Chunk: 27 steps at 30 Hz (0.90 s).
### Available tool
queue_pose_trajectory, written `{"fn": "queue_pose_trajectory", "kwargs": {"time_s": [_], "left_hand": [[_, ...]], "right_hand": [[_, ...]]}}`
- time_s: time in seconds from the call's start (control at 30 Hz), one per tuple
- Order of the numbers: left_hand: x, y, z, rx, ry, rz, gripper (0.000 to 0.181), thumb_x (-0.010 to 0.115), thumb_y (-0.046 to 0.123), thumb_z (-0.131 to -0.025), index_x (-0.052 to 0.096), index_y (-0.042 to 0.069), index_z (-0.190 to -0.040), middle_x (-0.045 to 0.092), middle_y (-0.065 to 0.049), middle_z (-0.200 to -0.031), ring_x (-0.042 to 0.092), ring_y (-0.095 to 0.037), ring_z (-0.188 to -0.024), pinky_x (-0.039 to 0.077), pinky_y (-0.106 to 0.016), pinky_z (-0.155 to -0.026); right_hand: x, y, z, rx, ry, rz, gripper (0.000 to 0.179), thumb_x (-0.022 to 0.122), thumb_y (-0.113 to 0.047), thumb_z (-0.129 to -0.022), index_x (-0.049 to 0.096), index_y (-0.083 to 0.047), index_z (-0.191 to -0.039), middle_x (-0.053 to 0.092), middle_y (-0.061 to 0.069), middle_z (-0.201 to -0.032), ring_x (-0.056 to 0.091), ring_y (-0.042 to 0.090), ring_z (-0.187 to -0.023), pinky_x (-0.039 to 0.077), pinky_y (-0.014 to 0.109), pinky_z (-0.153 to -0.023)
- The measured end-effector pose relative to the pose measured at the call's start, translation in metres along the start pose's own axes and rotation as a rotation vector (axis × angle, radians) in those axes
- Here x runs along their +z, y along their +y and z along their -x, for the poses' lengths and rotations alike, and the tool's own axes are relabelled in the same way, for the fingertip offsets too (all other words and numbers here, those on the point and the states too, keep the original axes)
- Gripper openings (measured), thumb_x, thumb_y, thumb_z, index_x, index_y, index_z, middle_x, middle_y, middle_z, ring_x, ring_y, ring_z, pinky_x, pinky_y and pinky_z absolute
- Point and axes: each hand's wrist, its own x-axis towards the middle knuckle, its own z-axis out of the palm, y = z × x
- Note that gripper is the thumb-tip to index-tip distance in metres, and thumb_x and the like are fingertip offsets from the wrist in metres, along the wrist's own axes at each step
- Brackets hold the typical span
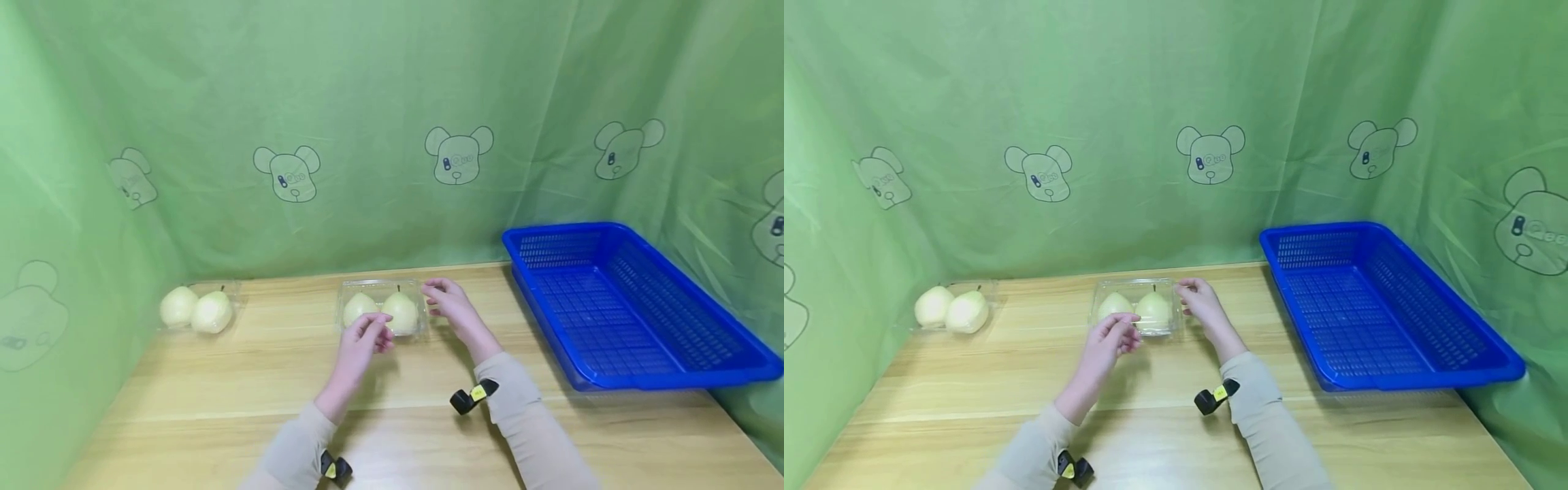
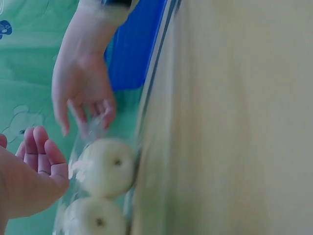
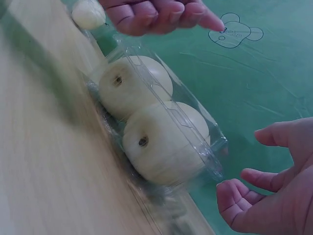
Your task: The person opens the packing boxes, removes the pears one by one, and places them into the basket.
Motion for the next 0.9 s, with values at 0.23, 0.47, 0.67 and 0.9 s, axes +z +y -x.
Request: {"fn": "queue_pose_trajectory", "kwargs": {"time_s": [0.23,0.47,0.67,0.9], "left_hand": [[0.016,-0.017,0.007,-0.162,-0.123,0.123,0.035,0.053,0.022,-0.097,0.060,-0.007,-0.115,0.063,0.001,-0.078,0.060,-0.010,-0.070,0.053,-0.021,-0.067],[0.019,-0.032,0.009,-0.311,-0.144,0.251,0.034,0.051,0.023,-0.097,0.058,-0.005,-0.115,0.063,0.002,-0.077,0.060,-0.009,-0.069,0.053,-0.022,-0.067],[0.018,-0.039,0.004,-0.400,-0.108,0.335,0.039,0.049,0.025,-0.099,0.054,-0.006,-0.121,0.063,0.001,-0.080,0.061,-0.012,-0.074,0.055,-0.024,-0.073],[0.019,-0.044,-0.005,-0.434,-0.027,0.401,0.037,0.050,0.023,-0.098,0.052,-0.006,-0.121,0.061,-0.001,-0.084,0.060,-0.014,-0.080,0.057,-0.028,-0.080]], "right_hand": [[0.004,0.003,-0.002,0.021,-0.003,0.038,0.057,0.063,-0.025,-0.093,0.043,0.003,-0.139,0.053,0.018,-0.122,0.053,0.021,-0.098,0.054,0.034,-0.087],[0.008,0.005,-0.001,0.022,0.007,0.132,0.068,0.071,-0.024,-0.087,0.041,-0.001,-0.143,0.054,0.021,-0.127,0.057,0.027,-0.103,0.054,0.035,-0.088],[0.012,0.007,-0.001,0.015,0.025,0.178,0.072,0.075,-0.018,-0.082,0.040,-0.004,-0.144,0.054,0.020,-0.126,0.056,0.024,-0.098,0.053,0.033,-0.085],[0.013,0.007,-0.001,0.018,0.036,0.185,0.073,0.075,-0.015,-0.081,0.041,-0.007,-0.144,0.054,0.019,-0.125,0.056,0.025,-0.098,0.054,0.035,-0.086]]}}
